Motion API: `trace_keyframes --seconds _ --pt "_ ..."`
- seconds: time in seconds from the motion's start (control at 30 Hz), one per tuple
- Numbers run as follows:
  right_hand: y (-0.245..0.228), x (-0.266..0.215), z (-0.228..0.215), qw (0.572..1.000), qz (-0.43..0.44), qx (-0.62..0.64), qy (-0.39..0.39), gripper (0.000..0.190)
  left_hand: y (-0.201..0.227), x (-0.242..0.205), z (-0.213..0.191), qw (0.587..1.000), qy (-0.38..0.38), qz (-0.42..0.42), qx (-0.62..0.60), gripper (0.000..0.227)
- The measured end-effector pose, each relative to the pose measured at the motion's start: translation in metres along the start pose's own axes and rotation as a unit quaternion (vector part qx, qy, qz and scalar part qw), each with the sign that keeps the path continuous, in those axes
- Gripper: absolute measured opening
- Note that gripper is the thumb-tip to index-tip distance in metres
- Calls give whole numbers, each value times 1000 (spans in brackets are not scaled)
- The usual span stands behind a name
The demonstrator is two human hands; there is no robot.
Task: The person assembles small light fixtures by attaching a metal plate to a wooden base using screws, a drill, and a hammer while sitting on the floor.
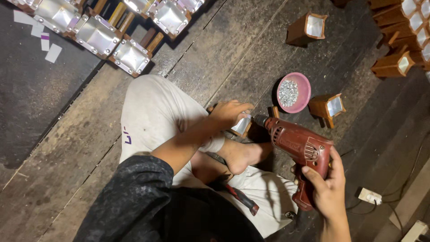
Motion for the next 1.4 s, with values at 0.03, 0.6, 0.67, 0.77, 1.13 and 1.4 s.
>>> trace_keyframes --seconds 0.03,0.6,0.67,0.77,1.13,1.4 --pt "-5 1 2 1000 -14 -14 -8 83 4 -2 -3 1000 -17 -12 -8 31" --pt "-20 0 11 999 -5 -7 -43 80 -6 0 4 1000 20 9 -5 32" --pt "-27 3 10 998 -19 -41 -45 80 -11 1 8 1000 17 2 -2 33" --pt "-45 6 16 995 -7 -55 -88 78 -17 4 11 997 38 31 -65 32" --pt "-74 24 18 929 -15 -354 -110 87 -41 19 32 986 35 90 -137 39" --pt "-84 22 26 928 -23 -351 -127 87 -31 11 23 977 70 124 -160 38"
Point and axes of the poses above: each hand's wrist, its own x-axis towards the middle knuckle, its own z-axis out of the palm, y = z × x, the point moved 7 cm from there along x, towards the middle knuckle, and after that the axes turned 12 degrees about -x, right-handed, at the moved point
